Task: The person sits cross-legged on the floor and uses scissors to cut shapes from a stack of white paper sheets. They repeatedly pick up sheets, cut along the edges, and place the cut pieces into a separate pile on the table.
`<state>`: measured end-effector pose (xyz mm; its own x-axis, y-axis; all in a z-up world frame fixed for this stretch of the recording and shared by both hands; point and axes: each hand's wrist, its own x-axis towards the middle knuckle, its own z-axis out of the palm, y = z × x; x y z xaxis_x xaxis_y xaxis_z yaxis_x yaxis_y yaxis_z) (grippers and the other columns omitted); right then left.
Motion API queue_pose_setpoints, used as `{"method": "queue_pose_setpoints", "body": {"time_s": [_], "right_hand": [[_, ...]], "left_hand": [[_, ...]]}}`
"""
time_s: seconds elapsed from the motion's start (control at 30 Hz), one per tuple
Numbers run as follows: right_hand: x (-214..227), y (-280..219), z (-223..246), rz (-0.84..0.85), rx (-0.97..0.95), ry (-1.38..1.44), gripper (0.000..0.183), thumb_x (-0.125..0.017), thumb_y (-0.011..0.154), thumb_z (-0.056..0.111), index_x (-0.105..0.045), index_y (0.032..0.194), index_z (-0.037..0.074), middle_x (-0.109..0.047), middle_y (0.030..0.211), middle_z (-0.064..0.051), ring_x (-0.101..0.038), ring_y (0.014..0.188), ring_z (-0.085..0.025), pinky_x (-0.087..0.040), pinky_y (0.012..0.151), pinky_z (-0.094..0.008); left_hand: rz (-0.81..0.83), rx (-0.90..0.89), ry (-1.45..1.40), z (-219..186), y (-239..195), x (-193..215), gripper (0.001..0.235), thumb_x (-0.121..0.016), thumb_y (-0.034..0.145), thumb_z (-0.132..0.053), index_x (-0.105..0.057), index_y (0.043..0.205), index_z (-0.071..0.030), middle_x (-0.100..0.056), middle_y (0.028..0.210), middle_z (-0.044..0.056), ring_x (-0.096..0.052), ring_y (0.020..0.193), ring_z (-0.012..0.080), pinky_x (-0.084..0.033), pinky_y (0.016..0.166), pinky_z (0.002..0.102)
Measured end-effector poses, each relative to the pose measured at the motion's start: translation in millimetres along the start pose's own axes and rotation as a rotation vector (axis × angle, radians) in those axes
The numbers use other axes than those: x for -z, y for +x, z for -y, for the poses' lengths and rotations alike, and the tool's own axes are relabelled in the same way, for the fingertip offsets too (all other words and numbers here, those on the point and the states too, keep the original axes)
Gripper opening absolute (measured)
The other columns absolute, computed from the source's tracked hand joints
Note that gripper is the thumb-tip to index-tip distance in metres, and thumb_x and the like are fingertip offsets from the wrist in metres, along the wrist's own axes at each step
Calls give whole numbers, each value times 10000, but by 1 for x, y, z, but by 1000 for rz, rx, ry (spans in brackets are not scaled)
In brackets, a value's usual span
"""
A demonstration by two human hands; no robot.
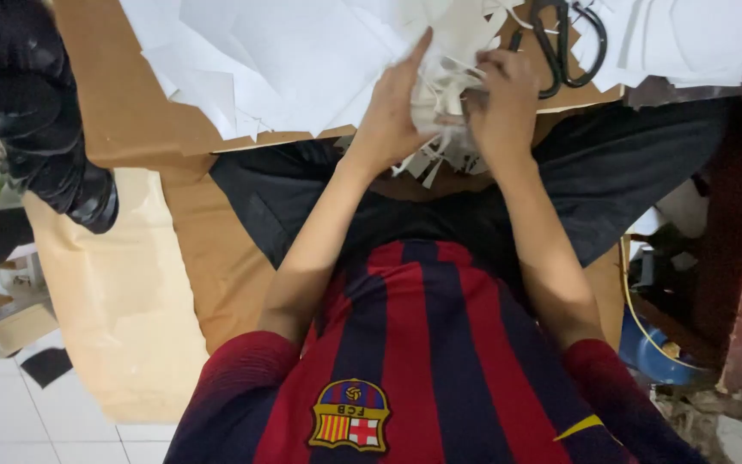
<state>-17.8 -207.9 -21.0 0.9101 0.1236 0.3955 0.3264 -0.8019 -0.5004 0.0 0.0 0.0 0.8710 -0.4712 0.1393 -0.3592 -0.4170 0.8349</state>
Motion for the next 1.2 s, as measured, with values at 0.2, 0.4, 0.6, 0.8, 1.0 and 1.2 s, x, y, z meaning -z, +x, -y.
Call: {"method": "queue_pose_setpoints", "body": {"time_s": [0.2, 0.4, 0.6, 0.8, 1.0, 1.2], "right_hand": [[24, 5, 10, -122, -140, 451, 620, -429, 665, -89, -684, 1220, 21, -576, 1175, -173, -559, 1156, -383, -428, 964, -476], [26, -3, -17, -182, -234, 731, 459, -587, 797, 321, -634, 1130, 9, -631, 1036, -47, -561, 950, -182, -425, 829, -338], [8, -18, -39, -260, -496, 887, 136, -680, 877, -51, -692, 960, 57, -698, 902, -43, -612, 799, -151, -479, 684, -303], [5, -17, -29, -133, -450, 964, 73, -665, 932, 24, -689, 968, 83, -701, 993, -70, -625, 935, -196, -497, 815, -352], [19, -10, -22, -3, -382, 1017, 44, -645, 998, 113, -684, 977, 114, -705, 1103, -102, -642, 1098, -249, -518, 972, -411], [27, -10, -16, 133, -317, 1069, 110, -624, 1063, 203, -679, 987, 146, -708, 1213, -134, -660, 1261, -302, -541, 1129, -469]], "left_hand": [[-56, -163, 135, -2, -32, -18, 423, -583, 1071, -32, -512, 1480, -110, -632, 1092, 79, -574, 993, 249, -536, 788, 350], [-23, -378, 121, -9, -38, -71, 468, -557, 1092, 24, -459, 1511, -161, -564, 1392, 176, -599, 1239, 392, -517, 1009, 502], [-361, 160, -405, -12, -30, -34, 225, -517, 1001, -97, -704, 1126, -97, -659, 1220, 49, -631, 1177, 242, -490, 1059, 387], [-574, 602, -1056, 16, -21, 12, 183, -606, 931, -179, -489, 1020, -71, -543, 926, 126, -791, 698, 397, -588, 474, 348], [-323, 623, -724, 5, -21, 21, 447, -576, 964, -246, -567, 1374, -65, -751, 912, 177, -751, 565, 263, -611, 465, 285], [-98, 227, -438, 6, -25, 14, 399, -384, 762, 152, -639, 931, -103, -599, 1180, 96, -587, 1198, 288, -455, 1037, 438]]}}
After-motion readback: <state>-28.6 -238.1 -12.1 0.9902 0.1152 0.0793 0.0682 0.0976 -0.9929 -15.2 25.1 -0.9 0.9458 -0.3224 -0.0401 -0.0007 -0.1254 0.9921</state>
